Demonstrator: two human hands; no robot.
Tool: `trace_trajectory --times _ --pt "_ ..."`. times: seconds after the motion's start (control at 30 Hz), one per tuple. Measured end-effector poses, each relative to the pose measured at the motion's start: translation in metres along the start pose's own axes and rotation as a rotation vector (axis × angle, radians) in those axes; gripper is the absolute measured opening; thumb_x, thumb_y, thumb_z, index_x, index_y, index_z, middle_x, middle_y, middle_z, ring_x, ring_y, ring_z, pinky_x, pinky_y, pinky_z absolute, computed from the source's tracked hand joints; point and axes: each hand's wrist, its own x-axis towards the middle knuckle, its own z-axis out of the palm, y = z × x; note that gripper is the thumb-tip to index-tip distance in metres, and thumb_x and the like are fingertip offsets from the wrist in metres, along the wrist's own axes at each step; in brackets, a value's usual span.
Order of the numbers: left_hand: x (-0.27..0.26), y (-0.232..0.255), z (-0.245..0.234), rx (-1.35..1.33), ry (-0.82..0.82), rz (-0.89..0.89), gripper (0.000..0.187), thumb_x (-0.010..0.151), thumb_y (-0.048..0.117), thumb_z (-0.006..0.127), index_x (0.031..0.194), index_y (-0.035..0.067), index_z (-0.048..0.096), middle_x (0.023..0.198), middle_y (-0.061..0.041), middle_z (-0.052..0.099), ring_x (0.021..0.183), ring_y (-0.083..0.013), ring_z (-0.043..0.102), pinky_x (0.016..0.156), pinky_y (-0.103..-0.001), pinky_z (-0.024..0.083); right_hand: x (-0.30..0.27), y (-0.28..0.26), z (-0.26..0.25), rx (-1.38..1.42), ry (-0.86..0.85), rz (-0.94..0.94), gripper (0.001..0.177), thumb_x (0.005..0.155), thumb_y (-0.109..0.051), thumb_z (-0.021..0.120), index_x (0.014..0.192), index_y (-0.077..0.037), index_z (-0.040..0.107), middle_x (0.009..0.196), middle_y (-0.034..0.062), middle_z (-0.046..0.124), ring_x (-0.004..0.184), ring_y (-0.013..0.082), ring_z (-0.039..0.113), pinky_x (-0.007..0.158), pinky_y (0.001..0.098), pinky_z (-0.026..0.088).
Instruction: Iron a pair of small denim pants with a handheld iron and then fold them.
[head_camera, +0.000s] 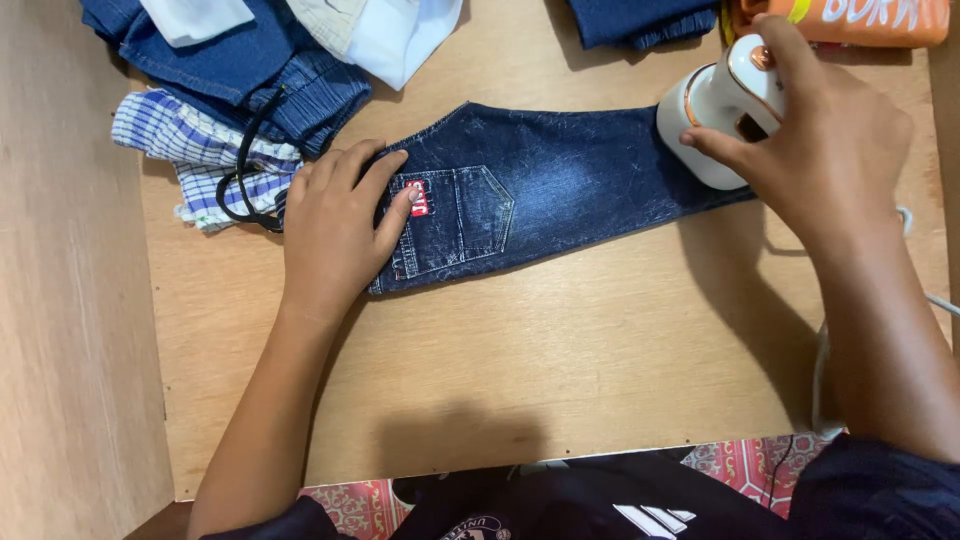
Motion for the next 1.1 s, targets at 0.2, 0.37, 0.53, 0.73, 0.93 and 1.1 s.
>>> trace_trajectory --times 0.2,0.37,0.53,0.73,0.93,1.1 --pt "0.001 0.0 -0.001 -0.007 -0.006 -0.005 0.035 0.1 0.029 0.071 0.128 0.008 0.072 0.132 -0.009 0.066 0.119 -0.0302 0.06 0.103 -0.047 0.043 0.006 0.006 0.008 -0.152 -0.066 0.076 0.08 0.084 -0.055 0.092 0.139 -0.01 0.058 0.091 0.0093 0.074 0.07 0.0289 0.072 0.052 0.0395 0.051" --pt "0.0 -0.001 0.0 -0.004 -0.004 0.007 0.036 0.099 0.029 0.072 0.128 0.009 0.071 0.131 -0.009 0.066 0.119 -0.0296 0.059 0.103 -0.047 0.043 -0.015 0.02 0.023 0.052 0.039 0.002 0.079 0.089 -0.047 0.09 0.147 -0.012 0.051 0.115 0.0089 0.074 0.093 0.0269 0.074 0.081 0.0394 0.058" --pt "0.001 -0.002 -0.001 -0.008 -0.01 0.01 0.036 0.098 0.028 0.072 0.129 0.008 0.071 0.132 -0.009 0.066 0.119 -0.0293 0.059 0.102 -0.047 0.043 0.005 -0.022 -0.002 0.069 -0.038 0.03 0.082 0.08 -0.047 0.095 0.145 -0.014 0.058 0.104 0.0105 0.076 0.082 0.0306 0.073 0.063 0.0417 0.054" --pt "0.0 0.0 -0.001 -0.017 -0.006 0.003 0.035 0.099 0.029 0.072 0.127 0.008 0.072 0.132 -0.009 0.066 0.119 -0.0293 0.059 0.102 -0.047 0.043 0.024 -0.012 0.021 -0.092 -0.047 0.065 0.088 0.081 -0.056 0.093 0.149 -0.013 0.059 0.092 0.0098 0.076 0.073 0.0293 0.073 0.053 0.0402 0.053" --pt "0.003 0.0 0.0 -0.04 0.007 -0.002 0.035 0.098 0.028 0.072 0.126 0.007 0.071 0.132 -0.01 0.066 0.12 -0.0301 0.06 0.101 -0.047 0.044 0.031 -0.015 0.01 0.037 0.074 -0.007 0.083 0.076 -0.046 0.095 0.144 -0.013 0.06 0.103 0.0087 0.077 0.079 0.0287 0.074 0.061 0.041 0.055" --pt "0.001 -0.005 -0.003 -0.213 0.05 -0.114 0.035 0.101 0.018 0.068 0.13 -0.001 0.067 0.137 -0.021 0.06 0.116 -0.0385 0.06 0.1 -0.048 0.048 0.023 -0.054 -0.014 0.301 0.091 -0.082 0.083 0.079 -0.04 0.095 0.147 -0.013 0.057 0.111 0.0119 0.075 0.097 0.027 0.075 0.081 0.0382 0.058"
